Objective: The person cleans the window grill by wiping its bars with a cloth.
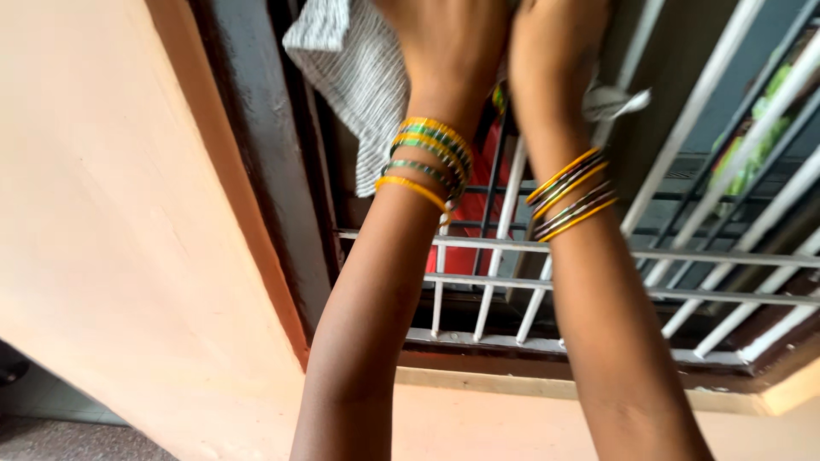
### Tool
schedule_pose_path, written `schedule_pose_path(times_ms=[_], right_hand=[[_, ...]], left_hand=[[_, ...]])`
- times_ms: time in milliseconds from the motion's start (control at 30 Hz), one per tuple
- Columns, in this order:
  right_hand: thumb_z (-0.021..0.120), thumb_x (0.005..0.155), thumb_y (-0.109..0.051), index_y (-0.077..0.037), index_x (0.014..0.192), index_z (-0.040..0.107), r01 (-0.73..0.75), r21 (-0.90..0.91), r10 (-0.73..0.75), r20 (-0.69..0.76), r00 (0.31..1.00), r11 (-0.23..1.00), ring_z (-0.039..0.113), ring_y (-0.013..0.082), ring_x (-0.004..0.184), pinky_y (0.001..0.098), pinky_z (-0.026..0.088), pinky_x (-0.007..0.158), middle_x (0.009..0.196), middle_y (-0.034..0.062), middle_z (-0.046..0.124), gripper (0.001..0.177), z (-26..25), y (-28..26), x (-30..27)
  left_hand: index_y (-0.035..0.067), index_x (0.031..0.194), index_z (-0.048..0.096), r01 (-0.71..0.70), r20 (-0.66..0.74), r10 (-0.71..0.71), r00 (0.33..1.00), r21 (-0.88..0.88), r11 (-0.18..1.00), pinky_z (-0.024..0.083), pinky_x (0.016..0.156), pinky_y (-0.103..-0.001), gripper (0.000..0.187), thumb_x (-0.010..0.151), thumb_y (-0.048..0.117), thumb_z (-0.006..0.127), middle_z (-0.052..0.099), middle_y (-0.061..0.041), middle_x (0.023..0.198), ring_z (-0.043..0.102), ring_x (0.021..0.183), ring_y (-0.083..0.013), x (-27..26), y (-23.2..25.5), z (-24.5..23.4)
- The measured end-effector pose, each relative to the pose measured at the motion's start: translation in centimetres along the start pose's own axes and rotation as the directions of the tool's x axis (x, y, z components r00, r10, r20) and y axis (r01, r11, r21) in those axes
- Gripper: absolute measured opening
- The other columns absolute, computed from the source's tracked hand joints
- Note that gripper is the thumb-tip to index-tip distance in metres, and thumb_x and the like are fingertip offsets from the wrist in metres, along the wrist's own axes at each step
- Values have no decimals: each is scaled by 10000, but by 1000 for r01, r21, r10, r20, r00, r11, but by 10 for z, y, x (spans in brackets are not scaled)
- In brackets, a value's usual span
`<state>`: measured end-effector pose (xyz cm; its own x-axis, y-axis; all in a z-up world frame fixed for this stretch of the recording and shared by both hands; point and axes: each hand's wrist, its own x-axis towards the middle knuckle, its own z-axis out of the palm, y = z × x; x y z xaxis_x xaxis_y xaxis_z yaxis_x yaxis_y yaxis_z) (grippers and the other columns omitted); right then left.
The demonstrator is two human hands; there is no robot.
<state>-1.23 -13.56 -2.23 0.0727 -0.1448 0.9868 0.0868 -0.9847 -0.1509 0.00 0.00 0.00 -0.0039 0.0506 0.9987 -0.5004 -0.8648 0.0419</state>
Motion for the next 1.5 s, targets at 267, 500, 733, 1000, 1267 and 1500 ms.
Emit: schedule_pose_path(times_ms=[267,500,733,1000,1267,1500], right_hand=[[464,1113,-225,-13,1417,321,-154,224,142,65,988,962,685,475,810,582,536,669,896,246,727,397,-39,-48,-64],[579,987,-382,148,1282,485,-68,-75,93,413,906,995,651,389,478,500,501,432,580,195,651,614,-78,-23,-182],[586,1022,-446,-22,938,689,87,-57,-44,528,848,995,665,302,589,469,515,544,682,118,668,445,-54,-11,-211],[635,959,-320,-51,931,580,-93,272,22,252,967,958,661,278,579,385,520,588,637,132,641,276,-66,-27,-222],[508,962,-110,0,1122,534,-88,539,-41,224,974,838,637,180,513,306,485,436,825,157,677,196,-128,-22,-187],[669,929,-174,-10,1084,551,-238,354,191,163,968,905,608,208,494,350,471,475,661,113,647,255,-214,33,-122]], left_hand=[[48,1104,524,254,104,-234,967,-279,926,568,901,-514,163,1057,198,568,614,-195,1193,595,1160,-396,-64,8,-53],[70,980,623,257,323,-190,927,-176,950,538,545,-522,365,852,400,710,698,-155,764,657,581,-399,-163,-15,-79],[142,610,643,-46,342,-21,940,186,981,448,487,-416,432,943,414,687,595,-61,588,583,502,-265,-219,-47,-80],[10,826,601,31,613,-43,789,30,999,480,579,-385,371,1085,257,503,630,-148,718,610,619,-286,-262,-50,-76],[-126,1098,559,76,560,91,823,-268,960,504,586,-303,321,1239,88,365,673,-245,923,654,700,-269,-274,-38,-97],[-134,1308,612,356,623,245,743,-678,643,506,612,-358,357,1072,25,398,678,-258,980,662,771,-291,-181,61,-69]])
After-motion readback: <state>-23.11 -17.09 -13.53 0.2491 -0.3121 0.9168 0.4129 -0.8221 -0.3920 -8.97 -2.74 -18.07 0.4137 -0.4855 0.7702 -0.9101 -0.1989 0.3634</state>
